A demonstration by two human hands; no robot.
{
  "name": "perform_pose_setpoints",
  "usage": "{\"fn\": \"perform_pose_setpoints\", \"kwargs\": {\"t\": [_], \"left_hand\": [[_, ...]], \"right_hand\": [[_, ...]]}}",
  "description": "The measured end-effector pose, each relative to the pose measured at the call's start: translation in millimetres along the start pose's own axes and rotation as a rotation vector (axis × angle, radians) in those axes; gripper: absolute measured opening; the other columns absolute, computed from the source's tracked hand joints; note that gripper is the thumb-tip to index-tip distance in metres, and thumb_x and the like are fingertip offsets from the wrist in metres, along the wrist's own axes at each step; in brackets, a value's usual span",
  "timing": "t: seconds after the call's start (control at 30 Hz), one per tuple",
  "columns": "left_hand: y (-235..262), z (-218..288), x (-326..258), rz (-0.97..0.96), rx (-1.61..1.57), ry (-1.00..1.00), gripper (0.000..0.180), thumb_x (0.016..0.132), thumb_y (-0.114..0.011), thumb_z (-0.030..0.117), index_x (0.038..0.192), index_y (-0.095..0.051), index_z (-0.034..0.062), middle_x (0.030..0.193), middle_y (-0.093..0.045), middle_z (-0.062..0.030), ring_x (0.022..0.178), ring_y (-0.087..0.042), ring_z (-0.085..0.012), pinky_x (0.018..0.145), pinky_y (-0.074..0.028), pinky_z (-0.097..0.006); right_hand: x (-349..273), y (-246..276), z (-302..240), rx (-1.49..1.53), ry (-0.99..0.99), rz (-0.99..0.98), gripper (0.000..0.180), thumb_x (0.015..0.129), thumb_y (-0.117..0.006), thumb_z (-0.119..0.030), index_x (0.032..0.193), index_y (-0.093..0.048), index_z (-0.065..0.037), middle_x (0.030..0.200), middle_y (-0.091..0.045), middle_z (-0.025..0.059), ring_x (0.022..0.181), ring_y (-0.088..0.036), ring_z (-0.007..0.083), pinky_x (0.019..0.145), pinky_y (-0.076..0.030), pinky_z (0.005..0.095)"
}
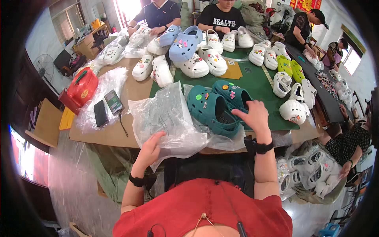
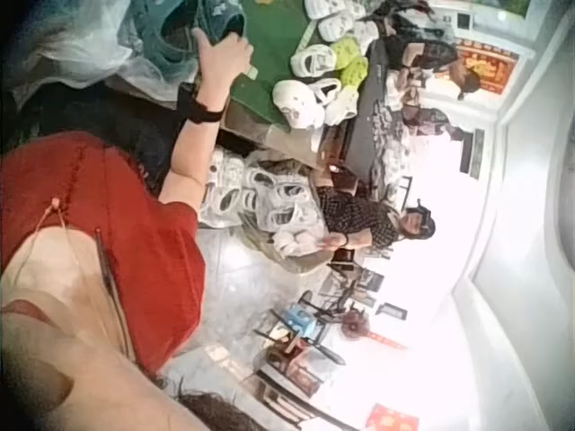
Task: Placing decorative clogs into individual plastic bags and arranging them on a table.
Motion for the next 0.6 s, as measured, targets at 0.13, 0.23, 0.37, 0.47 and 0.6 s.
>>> {"fn": "perform_pose_setpoints", "kwargs": {"t": [0.13,0.23,0.37,0.47,0.6], "left_hand": [[-6,-10,-1,-0.046,0.028,0.006,0.049,0.08,-0.045,-0.003,0.127,-0.059,0.002,0.131,-0.06,-0.021,0.125,-0.056,-0.036,0.108,-0.042,-0.04],[-13,-6,0,-0.033,0.055,0.04,0.046,0.081,-0.047,-0.002,0.125,-0.06,0.0027,0.132,-0.06,-0.0207,0.125,-0.056,-0.0361,0.107,-0.042,-0.039],[-14,-10,0,-0.04,0.099,0.029,0.047,0.081,-0.049,-0.001,0.126,-0.06,0.0046,0.132,-0.06,-0.0204,0.125,-0.056,-0.0367,0.106,-0.044,-0.04],[-15,3,1,-0.023,0.113,0.02,0.049,0.08,-0.052,-0.001,0.127,-0.06,0.0061,0.13,-0.061,-0.0203,0.123,-0.057,-0.0365,0.105,-0.045,-0.04],[-12,4,-4,0.048,0.189,-0.036,0.049,0.079,-0.052,-0.004,0.127,-0.059,0.0032,0.129,-0.063,-0.0197,0.12,-0.06,-0.0365,0.103,-0.047,-0.04]], "right_hand": [[19,-17,-13,-0.059,0.008,-0.387,0.082,0.068,-0.081,-0.057,0.119,-0.062,0.004,0.117,-0.062,0.0199,0.115,-0.056,0.0367,0.096,-0.048,0.0454],[29,-36,-7,0.161,0.079,-0.263,0.095,0.066,-0.086,-0.043,0.139,-0.047,0.004,0.131,-0.056,0.0239,0.123,-0.052,0.0389,0.104,-0.044,0.0445],[31,-47,-19,0.197,0.181,-0.281,0.091,0.066,-0.085,-0.044,0.136,-0.047,0.001,0.122,-0.058,0.0202,0.115,-0.055,0.0381,0.098,-0.048,0.0455],[37,-57,-11,0.105,0.089,-0.298,0.085,0.067,-0.083,-0.048,0.129,-0.05,-0.001,0.118,-0.062,0.0195,0.108,-0.06,0.0396,0.094,-0.05,0.046],[43,-59,7,0.279,0.007,-0.398,0.052,0.073,-0.078,-0.049,0.09,-0.064,-0.002,0.089,-0.069,0.0196,0.088,-0.066,0.0402,0.078,-0.053,0.0474]]}}
Point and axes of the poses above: each hand's wrist, its own x-axis towards the middle knuckle, its own y-axis out of the back of the hand, z = x × y, the point moved 1 cm from there along x, towards the middle knuckle
